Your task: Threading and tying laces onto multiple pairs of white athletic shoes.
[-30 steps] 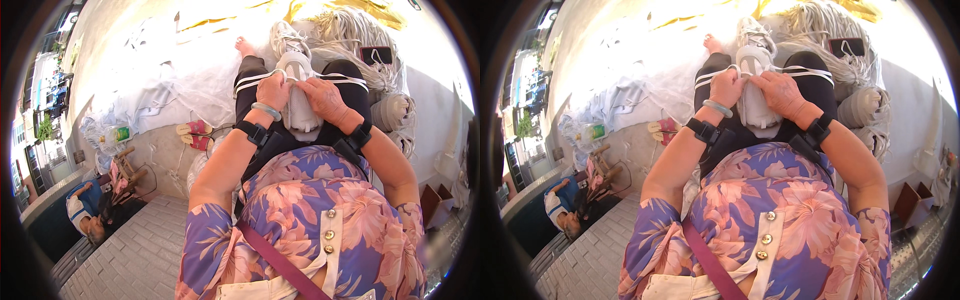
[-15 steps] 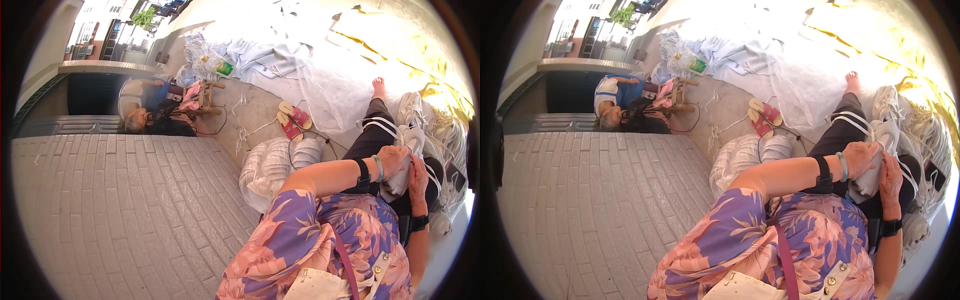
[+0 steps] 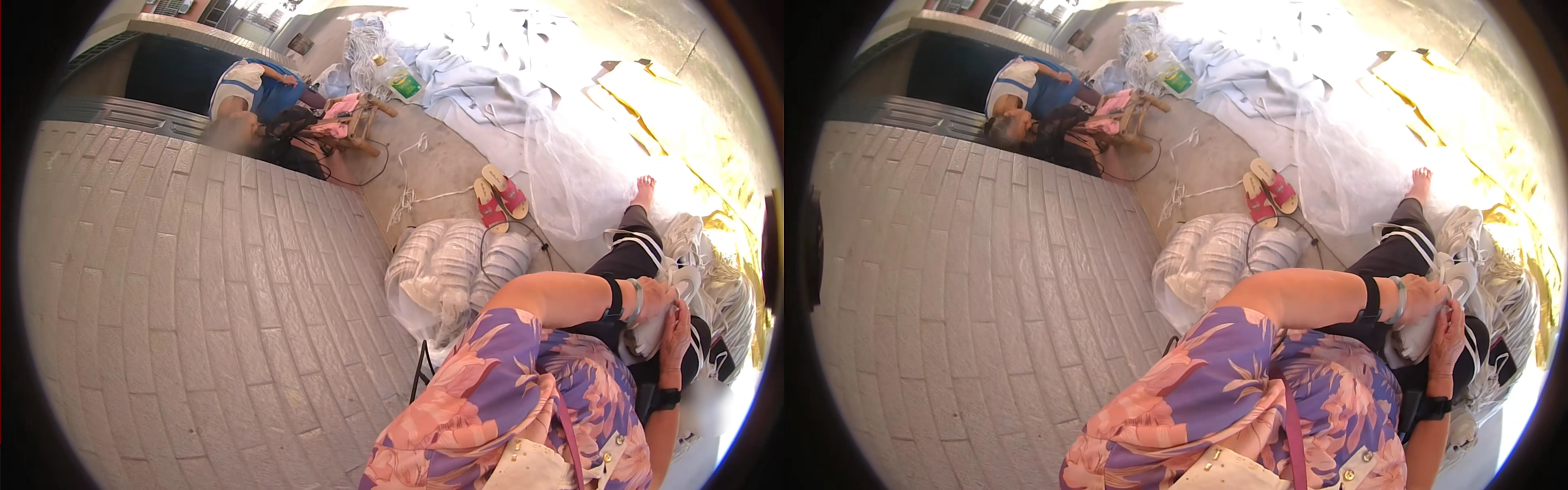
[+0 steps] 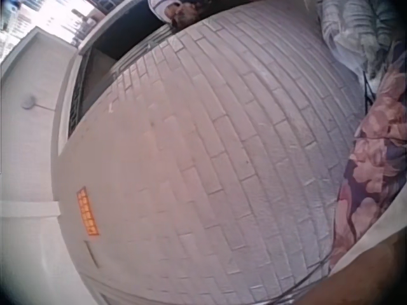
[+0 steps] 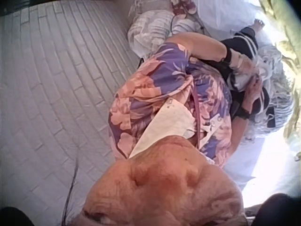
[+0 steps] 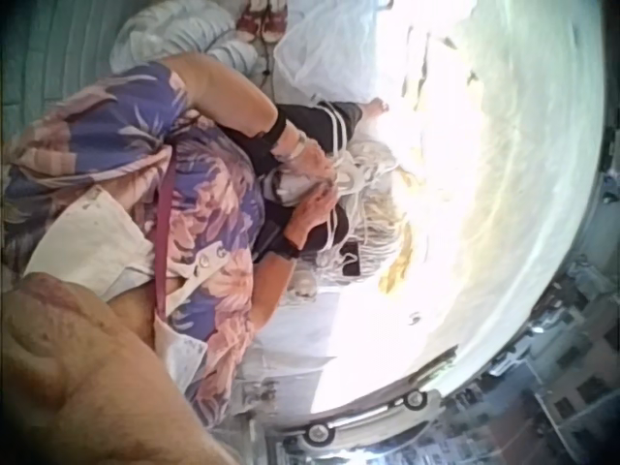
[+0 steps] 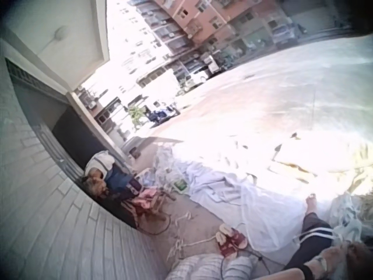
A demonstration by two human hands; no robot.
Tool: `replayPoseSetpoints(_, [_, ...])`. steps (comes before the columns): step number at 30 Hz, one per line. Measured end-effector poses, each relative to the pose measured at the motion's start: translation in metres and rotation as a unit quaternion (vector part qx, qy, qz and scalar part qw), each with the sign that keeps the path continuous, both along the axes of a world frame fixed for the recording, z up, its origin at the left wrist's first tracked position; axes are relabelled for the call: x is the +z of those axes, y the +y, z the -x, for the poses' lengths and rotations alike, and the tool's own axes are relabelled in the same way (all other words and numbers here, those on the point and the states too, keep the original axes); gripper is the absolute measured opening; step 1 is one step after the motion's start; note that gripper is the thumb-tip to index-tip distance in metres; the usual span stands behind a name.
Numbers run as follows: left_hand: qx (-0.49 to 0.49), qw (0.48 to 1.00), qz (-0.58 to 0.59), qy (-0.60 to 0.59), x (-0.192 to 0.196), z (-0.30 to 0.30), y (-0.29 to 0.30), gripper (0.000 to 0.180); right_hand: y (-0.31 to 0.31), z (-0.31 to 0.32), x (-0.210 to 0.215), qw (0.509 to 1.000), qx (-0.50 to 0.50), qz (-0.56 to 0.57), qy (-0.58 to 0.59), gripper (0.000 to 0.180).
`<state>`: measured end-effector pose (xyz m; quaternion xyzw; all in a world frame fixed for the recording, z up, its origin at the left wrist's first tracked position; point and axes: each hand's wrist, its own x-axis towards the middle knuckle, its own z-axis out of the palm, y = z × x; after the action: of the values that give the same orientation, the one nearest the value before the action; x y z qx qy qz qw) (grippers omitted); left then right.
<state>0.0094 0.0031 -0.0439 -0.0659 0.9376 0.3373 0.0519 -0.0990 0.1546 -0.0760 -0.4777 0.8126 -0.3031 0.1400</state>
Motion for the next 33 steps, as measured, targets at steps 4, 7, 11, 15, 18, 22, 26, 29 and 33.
replayPoseSetpoints(4, [0.053,0.994,0.072,0.057,-0.028,0.010,0.017,0.037,-0.002,-0.005,-0.001,0.999,0.013,0.039,0.018,0.038])
replayPoseSetpoints(7, [0.009,0.988,0.151,0.013,-0.003,0.019,0.029,0.029,0.006,0.003,-0.015,0.998,0.009,0.029,0.057,0.042])
replayPoseSetpoints(11, [0.002,0.970,0.234,-0.065,-0.022,0.026,0.038,0.037,-0.004,-0.007,-0.007,0.997,0.024,0.034,0.069,0.045])
replayPoseSetpoints(15, [-0.018,0.961,0.273,-0.028,-0.025,0.030,0.040,0.040,-0.003,-0.005,-0.004,0.996,0.018,0.047,0.076,0.048])
replayPoseSetpoints(18, [-0.072,0.963,0.253,-0.053,-0.025,0.034,0.039,0.041,-0.002,-0.004,-0.007,0.995,0.016,0.059,0.077,0.050])
replayPoseSetpoints(22, [0.005,0.975,0.218,-0.047,-0.046,0.041,0.045,0.040,0.001,0.000,-0.010,0.997,0.024,0.043,0.057,0.050])
replayPoseSetpoints(26, [0.023,0.945,0.317,-0.080,-0.100,0.059,0.050,0.041,-0.012,-0.016,0.002,0.998,0.040,0.026,0.049,0.048])
replayPoseSetpoints(29, [0.036,0.985,0.169,0.003,-0.076,0.043,0.053,0.039,0.009,0.001,-0.008,0.999,-0.002,-0.006,0.044,0.047])
replayPoseSetpoints(33, [0.029,0.975,0.220,0.020,-0.047,0.034,0.054,0.038,0.011,0.000,-0.012,0.996,0.006,0.074,0.058,0.046])
